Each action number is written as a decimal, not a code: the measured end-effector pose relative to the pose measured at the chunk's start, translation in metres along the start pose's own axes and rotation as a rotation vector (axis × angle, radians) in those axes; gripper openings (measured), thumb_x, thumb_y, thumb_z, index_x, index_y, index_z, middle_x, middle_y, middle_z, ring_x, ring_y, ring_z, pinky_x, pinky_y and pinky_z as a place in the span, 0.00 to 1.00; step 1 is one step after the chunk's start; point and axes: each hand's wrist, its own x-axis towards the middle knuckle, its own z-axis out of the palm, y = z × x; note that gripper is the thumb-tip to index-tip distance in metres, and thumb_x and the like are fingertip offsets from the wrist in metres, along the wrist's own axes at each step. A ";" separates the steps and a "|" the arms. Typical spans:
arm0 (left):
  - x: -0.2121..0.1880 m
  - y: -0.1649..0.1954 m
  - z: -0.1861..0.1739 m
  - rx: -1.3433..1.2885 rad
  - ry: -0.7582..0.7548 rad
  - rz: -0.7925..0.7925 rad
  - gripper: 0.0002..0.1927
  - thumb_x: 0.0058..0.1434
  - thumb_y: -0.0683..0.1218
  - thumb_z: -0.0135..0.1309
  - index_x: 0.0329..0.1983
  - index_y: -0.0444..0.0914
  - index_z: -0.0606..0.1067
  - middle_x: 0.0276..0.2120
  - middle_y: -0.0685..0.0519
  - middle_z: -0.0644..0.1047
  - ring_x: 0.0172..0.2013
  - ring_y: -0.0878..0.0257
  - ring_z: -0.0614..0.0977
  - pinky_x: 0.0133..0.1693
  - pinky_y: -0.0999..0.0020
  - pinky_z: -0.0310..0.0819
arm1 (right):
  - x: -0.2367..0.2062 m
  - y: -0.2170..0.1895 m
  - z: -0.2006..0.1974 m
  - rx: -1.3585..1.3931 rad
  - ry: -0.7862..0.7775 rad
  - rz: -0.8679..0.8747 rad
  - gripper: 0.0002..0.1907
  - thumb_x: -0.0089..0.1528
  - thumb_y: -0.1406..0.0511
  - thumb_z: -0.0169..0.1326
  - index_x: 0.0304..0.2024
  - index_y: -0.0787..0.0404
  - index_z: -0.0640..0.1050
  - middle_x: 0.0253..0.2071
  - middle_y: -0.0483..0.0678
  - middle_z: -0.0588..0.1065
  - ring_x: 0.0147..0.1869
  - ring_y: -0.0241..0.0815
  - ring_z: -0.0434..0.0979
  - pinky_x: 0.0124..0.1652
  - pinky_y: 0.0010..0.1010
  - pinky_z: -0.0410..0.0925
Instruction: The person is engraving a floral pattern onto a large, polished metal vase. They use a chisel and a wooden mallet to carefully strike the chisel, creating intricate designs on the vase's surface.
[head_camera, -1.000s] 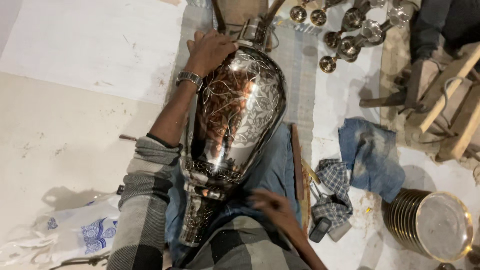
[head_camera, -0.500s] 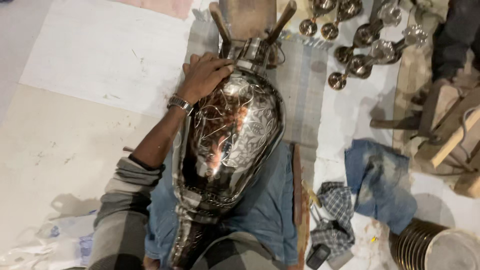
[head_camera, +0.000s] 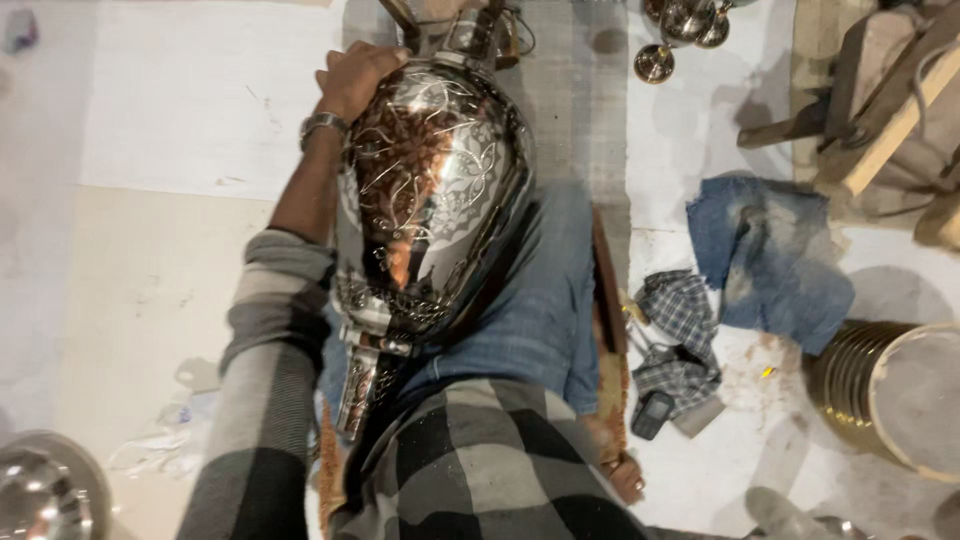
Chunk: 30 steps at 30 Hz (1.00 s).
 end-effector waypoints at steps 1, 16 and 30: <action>-0.001 0.001 0.003 -0.006 0.001 -0.039 0.29 0.66 0.67 0.39 0.59 0.50 0.78 0.52 0.54 0.75 0.53 0.53 0.65 0.58 0.38 0.41 | -0.013 -0.004 -0.002 -0.003 -0.008 -0.005 0.18 0.61 0.65 0.55 0.53 0.66 0.79 0.42 0.58 0.81 0.44 0.53 0.82 0.45 0.40 0.73; 0.002 -0.043 0.011 -0.021 0.086 -0.164 0.25 0.65 0.66 0.40 0.53 0.55 0.81 0.46 0.51 0.72 0.51 0.46 0.64 0.56 0.34 0.44 | 0.020 -0.021 0.022 0.007 0.043 0.053 0.21 0.60 0.64 0.53 0.53 0.66 0.79 0.41 0.60 0.81 0.42 0.55 0.81 0.44 0.42 0.72; 0.038 -0.115 0.042 -0.025 0.093 0.035 0.25 0.67 0.63 0.45 0.59 0.49 0.78 0.47 0.53 0.74 0.49 0.52 0.64 0.50 0.51 0.53 | 0.019 -0.023 0.046 -0.061 0.138 0.102 0.23 0.59 0.63 0.52 0.54 0.67 0.79 0.40 0.61 0.81 0.41 0.58 0.80 0.42 0.44 0.71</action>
